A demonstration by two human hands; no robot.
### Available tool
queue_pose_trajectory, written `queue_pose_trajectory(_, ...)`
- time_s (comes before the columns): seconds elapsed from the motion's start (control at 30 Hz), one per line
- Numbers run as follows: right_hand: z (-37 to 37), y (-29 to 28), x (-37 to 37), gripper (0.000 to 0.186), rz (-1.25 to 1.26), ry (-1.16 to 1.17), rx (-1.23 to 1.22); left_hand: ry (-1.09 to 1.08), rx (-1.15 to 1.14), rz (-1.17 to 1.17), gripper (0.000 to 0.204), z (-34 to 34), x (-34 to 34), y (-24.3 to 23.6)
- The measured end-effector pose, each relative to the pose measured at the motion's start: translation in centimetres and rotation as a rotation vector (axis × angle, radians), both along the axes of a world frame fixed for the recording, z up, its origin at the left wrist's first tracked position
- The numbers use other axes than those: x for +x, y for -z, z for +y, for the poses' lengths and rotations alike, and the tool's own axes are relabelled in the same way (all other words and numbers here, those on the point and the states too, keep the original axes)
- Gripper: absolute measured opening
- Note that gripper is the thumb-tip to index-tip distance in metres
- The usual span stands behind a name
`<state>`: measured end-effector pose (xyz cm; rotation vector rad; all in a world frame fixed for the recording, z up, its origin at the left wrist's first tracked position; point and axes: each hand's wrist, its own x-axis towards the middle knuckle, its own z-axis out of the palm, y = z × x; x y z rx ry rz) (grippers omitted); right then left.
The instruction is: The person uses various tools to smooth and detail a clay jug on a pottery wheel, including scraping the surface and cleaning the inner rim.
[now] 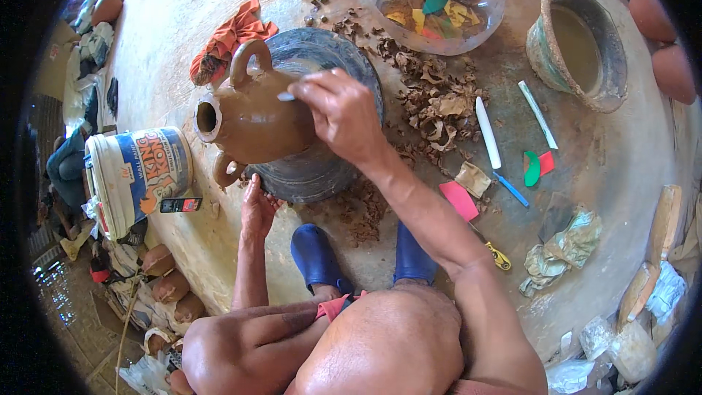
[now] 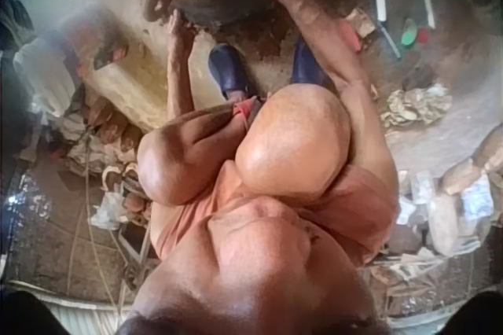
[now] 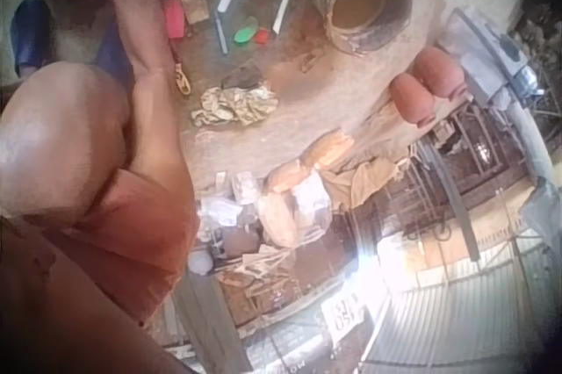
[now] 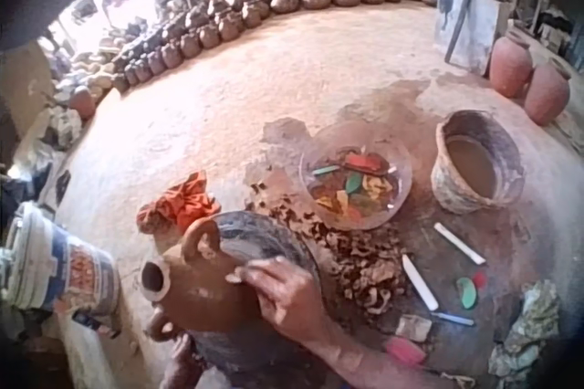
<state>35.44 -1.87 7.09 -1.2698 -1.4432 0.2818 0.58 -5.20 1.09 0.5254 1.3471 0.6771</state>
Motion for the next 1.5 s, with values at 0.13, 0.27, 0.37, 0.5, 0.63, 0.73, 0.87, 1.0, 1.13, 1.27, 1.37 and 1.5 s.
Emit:
queue_pose_trajectory(0.13,-3.3,1.5,-0.6,0.029,0.019,0.056,0.001,0.044,0.030,-0.019,0.033,0.6,-0.1,0.2)
queue_pose_trajectory(0.27,-0.6,0.5,0.5,0.028,0.015,0.105,0.008,0.040,0.048,0.008,0.033,1.1,-1.4,0.2)
queue_pose_trajectory(0.37,3.3,0.6,1.6,0.026,-0.008,0.083,0.119,0.035,0.059,0.018,0.032,0.9,0.0,-0.1)
queue_pose_trajectory(0.5,3.6,0.7,0.7,0.024,0.038,-0.016,0.092,-0.005,0.022,0.033,0.031,0.8,-0.2,0.0)
queue_pose_trajectory(0.63,-0.8,2.2,-1.6,0.028,0.125,0.116,0.024,-0.003,0.030,0.009,0.039,0.3,0.0,0.1)
queue_pose_trajectory(0.73,-4.4,2.4,-2.8,0.024,0.077,0.136,-0.066,0.004,0.036,0.005,0.047,0.0,0.5,-0.2)
queue_pose_trajectory(0.87,-3.2,2.9,-1.3,0.023,0.048,0.167,-0.014,0.035,0.026,-0.007,0.038,0.4,0.2,-0.5)
queue_pose_trajectory(1.0,1.9,2.4,0.3,0.016,0.101,0.170,0.001,0.037,0.027,-0.015,0.041,0.3,0.1,0.0)
queue_pose_trajectory(1.13,1.8,3.3,-0.8,0.020,0.162,0.060,-0.061,0.017,0.017,-0.028,0.044,-0.6,-0.4,0.5)
queue_pose_trajectory(1.27,-2.9,3.4,-3.1,0.024,0.183,0.183,-0.068,-0.032,-0.022,-0.013,0.045,-2.5,2.0,0.2)
queue_pose_trajectory(1.37,-5.2,2.7,-5.4,0.026,0.180,0.205,-0.109,0.004,-0.015,-0.013,0.051,-4.3,3.1,0.1)
queue_pose_trajectory(1.5,-6.8,2.6,-6.6,0.025,0.194,0.218,-0.144,0.006,-0.054,-0.029,0.051,-5.9,3.9,0.0)
